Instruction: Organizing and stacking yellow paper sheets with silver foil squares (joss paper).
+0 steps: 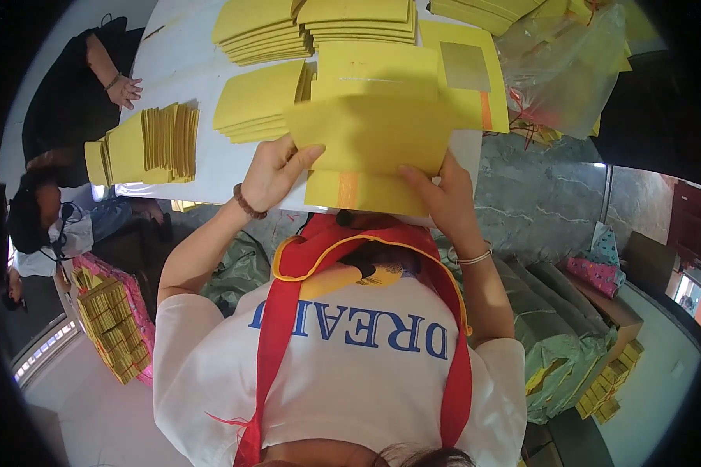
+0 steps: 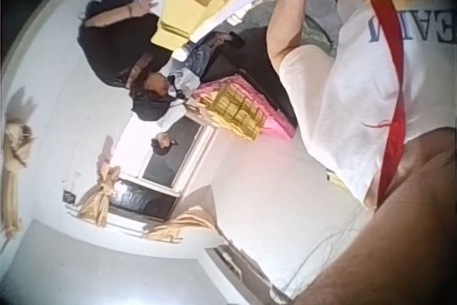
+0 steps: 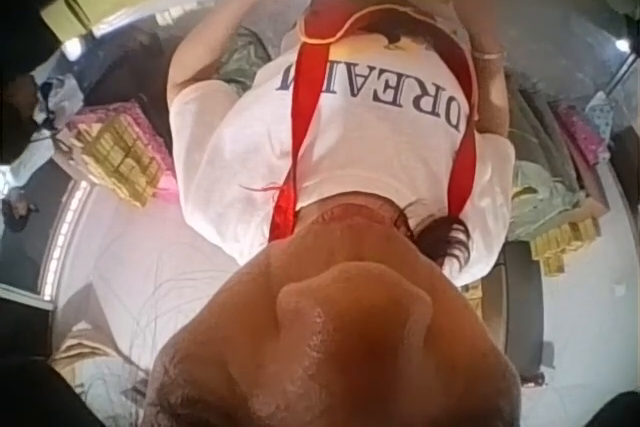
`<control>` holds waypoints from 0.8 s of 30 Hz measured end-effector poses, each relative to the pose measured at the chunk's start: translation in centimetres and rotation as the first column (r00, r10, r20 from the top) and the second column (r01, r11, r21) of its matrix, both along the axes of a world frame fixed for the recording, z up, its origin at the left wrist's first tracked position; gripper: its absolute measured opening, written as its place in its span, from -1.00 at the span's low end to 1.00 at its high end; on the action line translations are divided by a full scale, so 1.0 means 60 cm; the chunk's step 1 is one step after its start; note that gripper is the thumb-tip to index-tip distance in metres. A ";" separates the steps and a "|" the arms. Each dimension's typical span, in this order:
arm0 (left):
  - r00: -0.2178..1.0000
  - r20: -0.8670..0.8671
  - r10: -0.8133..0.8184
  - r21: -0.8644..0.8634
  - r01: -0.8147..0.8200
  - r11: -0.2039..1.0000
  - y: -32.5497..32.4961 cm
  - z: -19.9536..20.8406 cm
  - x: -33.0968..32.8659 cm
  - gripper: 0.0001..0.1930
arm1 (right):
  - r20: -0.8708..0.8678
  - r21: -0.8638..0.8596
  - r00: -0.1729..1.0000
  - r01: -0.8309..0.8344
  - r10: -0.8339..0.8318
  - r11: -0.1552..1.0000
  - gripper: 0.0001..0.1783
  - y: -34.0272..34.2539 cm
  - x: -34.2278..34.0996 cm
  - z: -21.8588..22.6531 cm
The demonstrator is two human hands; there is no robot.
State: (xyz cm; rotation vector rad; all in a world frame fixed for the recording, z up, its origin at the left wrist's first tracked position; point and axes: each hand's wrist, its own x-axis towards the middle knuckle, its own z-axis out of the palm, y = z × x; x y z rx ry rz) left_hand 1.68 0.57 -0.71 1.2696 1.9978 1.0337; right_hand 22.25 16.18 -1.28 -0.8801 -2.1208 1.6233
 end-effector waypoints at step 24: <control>0.770 0.574 0.280 -0.161 -0.229 0.960 0.042 -0.035 -0.022 -0.71 | 0.019 -0.020 0.981 0.194 -0.194 0.981 -0.60 0.017 -0.045 -0.019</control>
